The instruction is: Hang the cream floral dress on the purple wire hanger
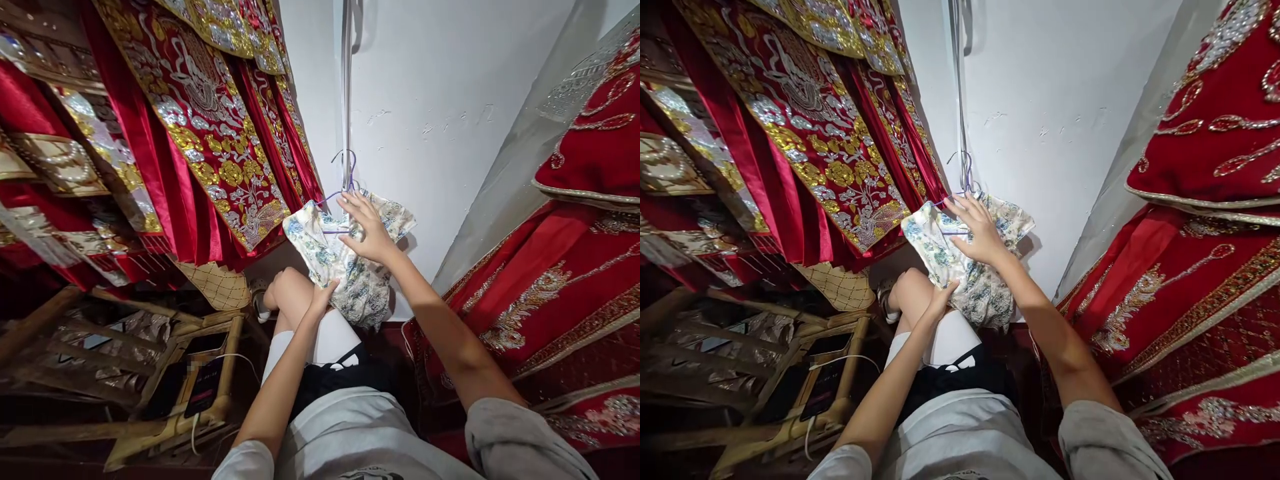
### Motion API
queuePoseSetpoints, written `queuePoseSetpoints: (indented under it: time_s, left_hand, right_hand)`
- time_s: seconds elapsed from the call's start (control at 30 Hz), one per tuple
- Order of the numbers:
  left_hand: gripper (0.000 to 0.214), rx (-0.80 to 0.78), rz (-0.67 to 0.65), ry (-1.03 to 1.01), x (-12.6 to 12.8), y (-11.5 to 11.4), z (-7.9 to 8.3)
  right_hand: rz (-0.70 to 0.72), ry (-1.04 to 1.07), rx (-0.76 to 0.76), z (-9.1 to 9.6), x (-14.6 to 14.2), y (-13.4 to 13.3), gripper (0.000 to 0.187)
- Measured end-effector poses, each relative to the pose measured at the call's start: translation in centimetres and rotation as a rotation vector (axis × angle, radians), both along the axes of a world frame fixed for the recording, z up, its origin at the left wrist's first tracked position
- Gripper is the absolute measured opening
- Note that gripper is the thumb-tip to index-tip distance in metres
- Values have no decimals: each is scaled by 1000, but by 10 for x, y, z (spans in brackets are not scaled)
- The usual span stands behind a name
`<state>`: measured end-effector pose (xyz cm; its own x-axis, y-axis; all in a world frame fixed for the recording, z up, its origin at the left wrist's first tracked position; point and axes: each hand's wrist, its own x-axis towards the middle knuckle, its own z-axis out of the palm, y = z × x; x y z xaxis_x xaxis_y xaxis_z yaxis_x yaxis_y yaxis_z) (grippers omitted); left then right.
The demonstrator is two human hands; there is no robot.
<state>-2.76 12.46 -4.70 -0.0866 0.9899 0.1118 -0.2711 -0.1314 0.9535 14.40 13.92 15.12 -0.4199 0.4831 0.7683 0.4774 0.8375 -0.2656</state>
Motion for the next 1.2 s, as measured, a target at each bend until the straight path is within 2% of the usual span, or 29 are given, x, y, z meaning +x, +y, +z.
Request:
queuePoseSetpoints:
  time_s: [0.07, 0.1, 0.2, 0.27, 0.3, 0.37, 0.43, 0.53, 0.87, 1.07, 1.13, 1.2]
  left_hand:
    - [95, 1, 39, -4, 1, -5, -4]
    - [98, 7, 60, -4, 1, -8, -5]
    - [92, 39, 96, 7, 3, -18, -6]
    - [80, 64, 75, 13, 4, -25, -6]
    - [75, 71, 57, 15, 4, -27, -7]
    - [70, 74, 35, 16, 3, -31, -7]
    - [70, 78, 29, 16, 3, -33, -7]
    - [67, 91, 30, 39, 6, -36, -5]
    - [61, 121, -3, 139, 8, -42, -1]
    - [67, 84, 16, 163, 5, -46, 3]
    - [66, 81, 104, 237, -2, -49, 7]
    - [70, 103, 341, 329, -12, -52, 11]
  right_hand:
    - [-27, 272, -75, -17, -7, -9, 49]
    - [-64, 428, -143, -32, -11, -14, 41]
    - [-207, 813, -443, -96, -26, -28, 33]
    - [-236, 838, -691, -138, -37, -34, 37]
    - [-178, 798, -814, -154, -41, -35, 41]
    - [-106, 728, -908, -171, -46, -34, 45]
    - [-74, 647, -877, -172, -44, -32, 45]
    - [-77, 549, -836, -162, -36, -30, 42]
    - [-152, 527, -836, -163, -26, -38, 31]
    - [-114, 441, -832, -161, -22, -36, 29]
    - [-79, 488, -864, -161, -18, -36, 30]
    - [-38, 574, -931, -161, -11, -39, 30]
